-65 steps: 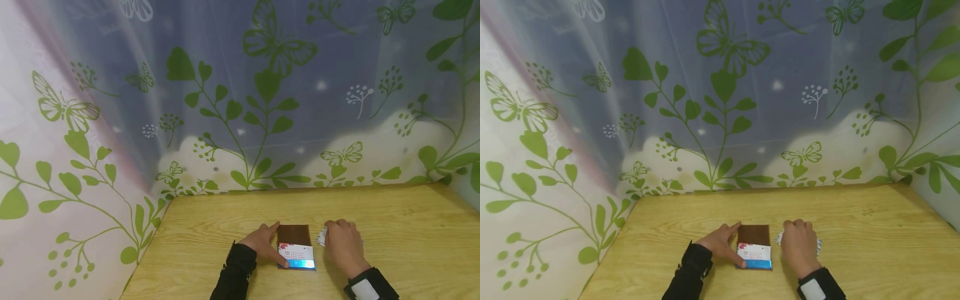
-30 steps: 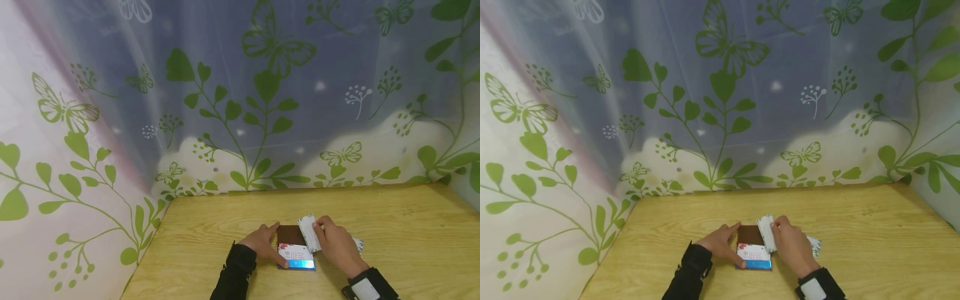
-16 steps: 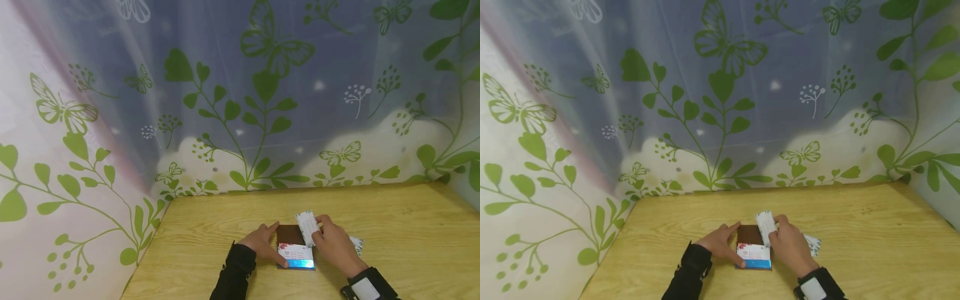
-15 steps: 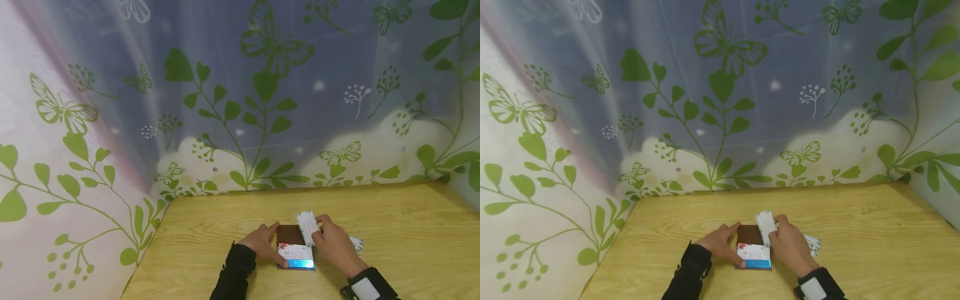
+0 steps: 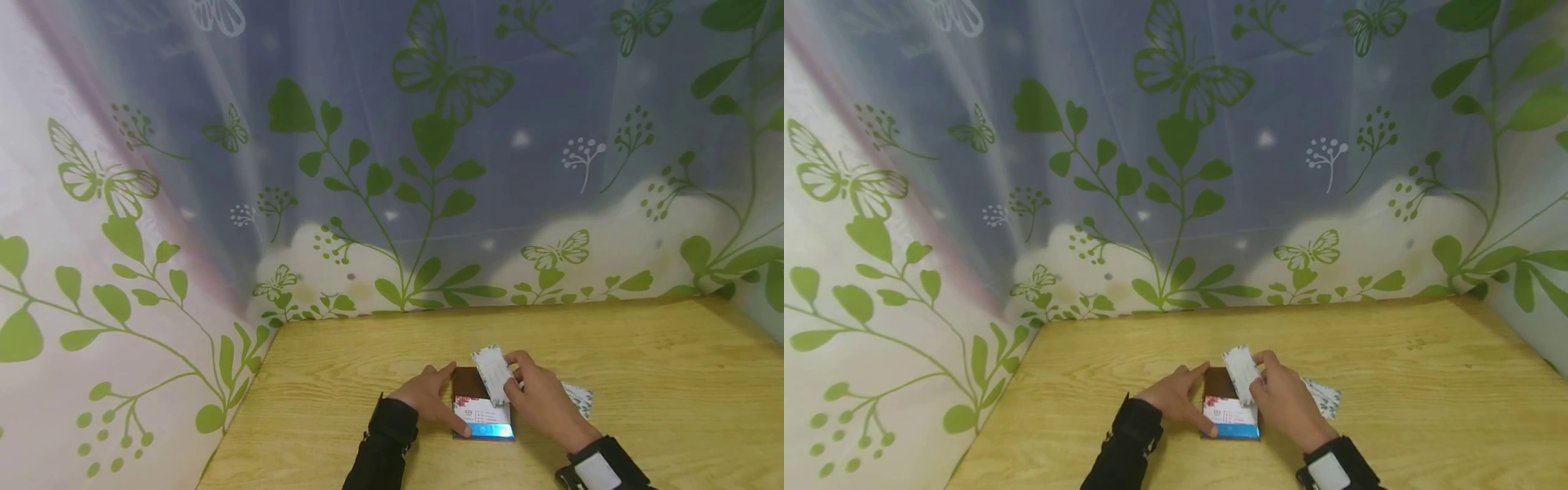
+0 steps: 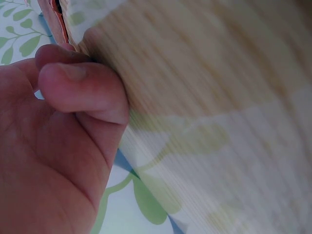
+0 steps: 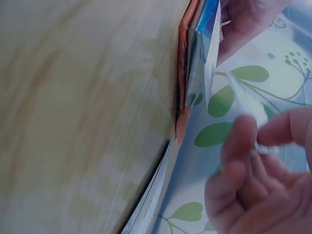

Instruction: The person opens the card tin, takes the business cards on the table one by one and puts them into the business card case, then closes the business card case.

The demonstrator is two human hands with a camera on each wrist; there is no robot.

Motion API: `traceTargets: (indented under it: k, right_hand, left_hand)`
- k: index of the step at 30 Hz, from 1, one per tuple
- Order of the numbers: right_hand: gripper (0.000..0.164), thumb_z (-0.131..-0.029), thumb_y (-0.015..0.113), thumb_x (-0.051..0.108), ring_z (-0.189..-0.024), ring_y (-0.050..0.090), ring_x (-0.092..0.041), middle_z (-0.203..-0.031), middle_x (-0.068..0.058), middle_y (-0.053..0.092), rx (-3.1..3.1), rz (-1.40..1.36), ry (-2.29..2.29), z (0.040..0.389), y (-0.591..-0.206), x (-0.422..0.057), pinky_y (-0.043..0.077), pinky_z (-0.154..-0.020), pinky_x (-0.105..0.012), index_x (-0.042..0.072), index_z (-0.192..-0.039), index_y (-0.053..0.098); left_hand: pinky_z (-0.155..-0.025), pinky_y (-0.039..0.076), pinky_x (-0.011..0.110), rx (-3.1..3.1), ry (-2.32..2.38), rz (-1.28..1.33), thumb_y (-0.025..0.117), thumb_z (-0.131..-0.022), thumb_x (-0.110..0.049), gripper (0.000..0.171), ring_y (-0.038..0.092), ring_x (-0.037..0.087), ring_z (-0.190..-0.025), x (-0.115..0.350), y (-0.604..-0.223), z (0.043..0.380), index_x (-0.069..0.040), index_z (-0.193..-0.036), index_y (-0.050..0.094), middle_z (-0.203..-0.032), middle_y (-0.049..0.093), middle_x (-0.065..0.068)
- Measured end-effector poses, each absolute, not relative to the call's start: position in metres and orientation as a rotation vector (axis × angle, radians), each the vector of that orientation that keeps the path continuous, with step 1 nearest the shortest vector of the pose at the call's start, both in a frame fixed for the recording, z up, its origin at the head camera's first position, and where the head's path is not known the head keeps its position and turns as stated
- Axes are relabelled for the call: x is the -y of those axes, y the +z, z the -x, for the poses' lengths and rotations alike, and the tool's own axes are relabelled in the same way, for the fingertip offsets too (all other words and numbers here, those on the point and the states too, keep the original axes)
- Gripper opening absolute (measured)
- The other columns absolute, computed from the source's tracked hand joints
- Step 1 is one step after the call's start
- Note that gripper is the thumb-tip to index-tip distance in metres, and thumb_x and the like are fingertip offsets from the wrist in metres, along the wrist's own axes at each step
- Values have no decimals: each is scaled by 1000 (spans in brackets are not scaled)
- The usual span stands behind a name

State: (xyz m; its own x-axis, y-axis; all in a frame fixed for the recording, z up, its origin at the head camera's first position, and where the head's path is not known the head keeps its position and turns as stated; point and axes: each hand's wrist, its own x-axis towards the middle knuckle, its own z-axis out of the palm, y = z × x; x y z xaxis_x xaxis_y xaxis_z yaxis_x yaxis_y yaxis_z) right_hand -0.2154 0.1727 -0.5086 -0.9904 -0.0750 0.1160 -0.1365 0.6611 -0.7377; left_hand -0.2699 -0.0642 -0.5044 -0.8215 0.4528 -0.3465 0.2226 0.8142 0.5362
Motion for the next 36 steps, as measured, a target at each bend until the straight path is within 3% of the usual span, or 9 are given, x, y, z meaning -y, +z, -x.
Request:
traceTargets:
  k: [6,13,16,22,29,36]
  right_hand:
    - [30,-101,64,2,-66,55,-7,-88,0,68,2893,-450,1161,217,-511,-172,46,-57,-25,0,-130,60]
    - [29,-96,70,2,-78,62,-8,-95,-2,72,2923,-497,1044,216,-508,-174,51,-65,-30,6,-124,66]
    - [30,-95,71,1,-74,60,-9,-91,1,71,2928,-512,1020,214,-504,-175,49,-63,-30,6,-125,68]
    - [33,-95,69,-2,-63,47,-6,-81,6,63,2927,-527,1025,213,-502,-175,41,-57,-25,0,-128,69]
    - [35,-96,64,-7,-55,40,-7,-100,-7,72,2916,-567,1092,215,-504,-175,37,-52,-24,-4,-129,70]
    - [34,-93,64,-8,-65,41,-7,-82,2,59,2886,-727,1052,218,-512,-176,39,-57,-24,-9,-127,69]
  left_hand:
    - [-105,49,46,-2539,671,-498,95,-68,-51,119,50,33,-135,64,-503,271,-26,-165,30,-151,45,13]
    - [-105,48,46,-2533,678,-500,95,-69,-50,119,50,33,-135,64,-500,270,-27,-165,30,-153,43,14]
    - [-105,49,46,-2533,682,-507,95,-69,-50,119,51,33,-135,64,-499,271,-27,-165,30,-153,43,14]
    - [-104,49,44,-2540,672,-517,95,-69,-49,118,51,31,-133,64,-501,273,-26,-165,30,-151,45,13]
    - [-104,50,44,-2528,684,-509,95,-70,-48,118,51,32,-134,64,-501,271,-26,-165,30,-151,44,14]
    - [-105,49,46,-2509,690,-491,94,-71,-49,118,49,35,-138,65,-505,270,-27,-166,28,-157,40,15]
